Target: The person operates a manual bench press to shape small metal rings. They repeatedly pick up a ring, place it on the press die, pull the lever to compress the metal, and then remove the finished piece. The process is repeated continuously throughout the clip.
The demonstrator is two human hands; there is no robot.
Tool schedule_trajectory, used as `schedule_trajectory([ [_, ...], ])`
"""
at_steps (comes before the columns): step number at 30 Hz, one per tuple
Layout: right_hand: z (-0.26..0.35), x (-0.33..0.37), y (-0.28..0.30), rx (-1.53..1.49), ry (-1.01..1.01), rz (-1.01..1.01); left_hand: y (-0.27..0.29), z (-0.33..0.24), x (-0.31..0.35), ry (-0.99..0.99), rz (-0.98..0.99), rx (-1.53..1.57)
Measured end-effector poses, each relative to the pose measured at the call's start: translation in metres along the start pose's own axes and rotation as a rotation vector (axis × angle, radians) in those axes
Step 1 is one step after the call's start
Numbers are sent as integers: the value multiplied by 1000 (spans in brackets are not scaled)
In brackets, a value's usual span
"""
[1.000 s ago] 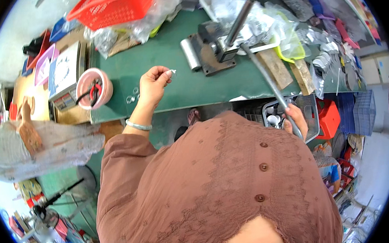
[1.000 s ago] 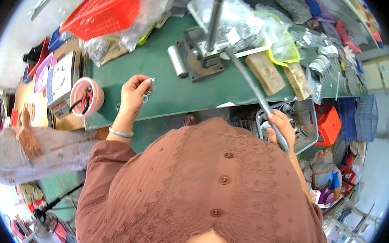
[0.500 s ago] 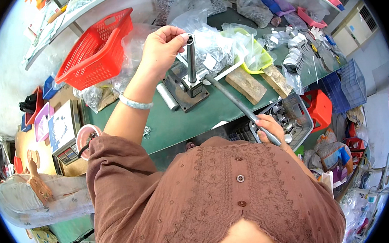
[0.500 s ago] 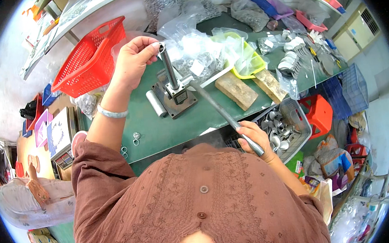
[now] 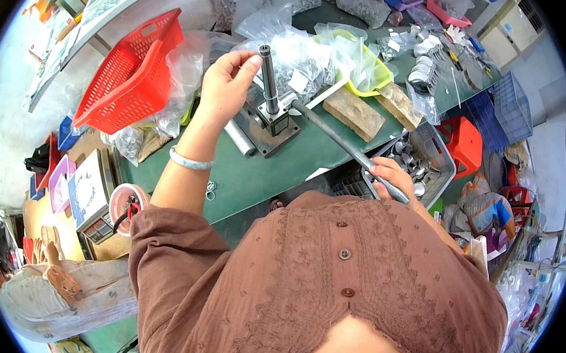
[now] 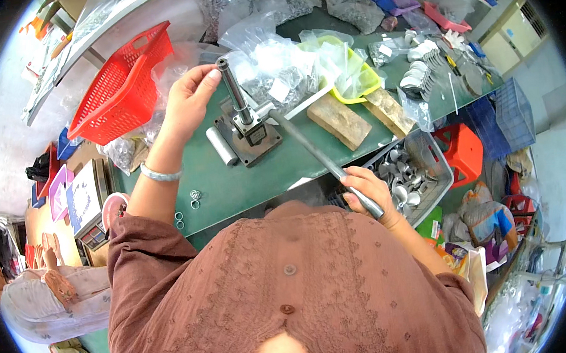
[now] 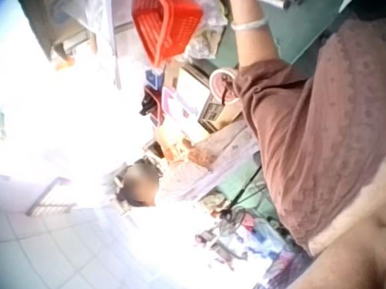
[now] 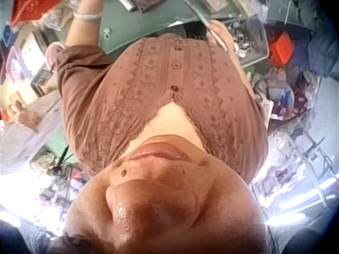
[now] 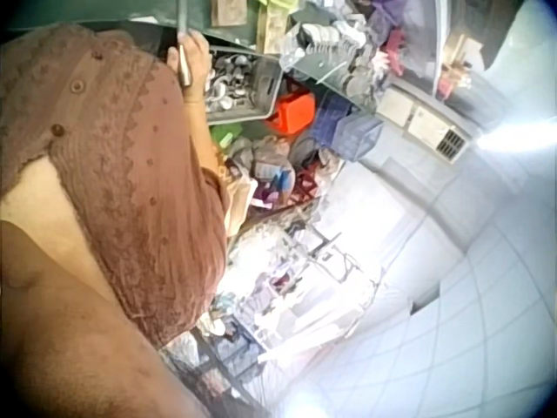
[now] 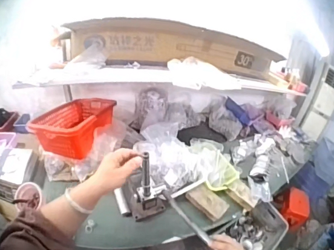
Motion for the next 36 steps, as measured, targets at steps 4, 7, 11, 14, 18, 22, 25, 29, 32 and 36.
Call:
schedule_trajectory([
  [4,0,0,-1,10,0,5,-9,30,3,-33,23,-91],
  [7,-2,0,-3,23,0,26,-20,44,11,-111,-8,-267],
  [11,3,-5,-4,31,3,72,-32,50,15,-106,8,-405],
  [14,6,-13,-4,58,6,118,-28,48,13,-167,6,-398],
  [18,18,-46,9,70,41,129,17,89,8,-116,-54,-274],
  [22,22,-122,23,-151,148,-25,8,123,21,-335,-35,-696],
  [25,10,-213,20,-173,185,-84,-7,118,18,-364,9,-814],
  [29,-28,-352,-31,-84,33,-191,-13,134,14,-326,40,-848],
  [32,-102,-426,-106,118,-47,-108,-16,136,19,-276,16,-792],
  [36,-257,-452,-253,373,-307,288,-15,146,17,-243,-30,-754],
])
Point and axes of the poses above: each hand's wrist, its own x-axis away from the middle knuckle, its own y-axis out of the back of the hand, z = x × y, the point moved 10 cm from there along -x, towards the middle knuckle, and after that the axes turned 5 degrees about y, right-handed, at the moved point
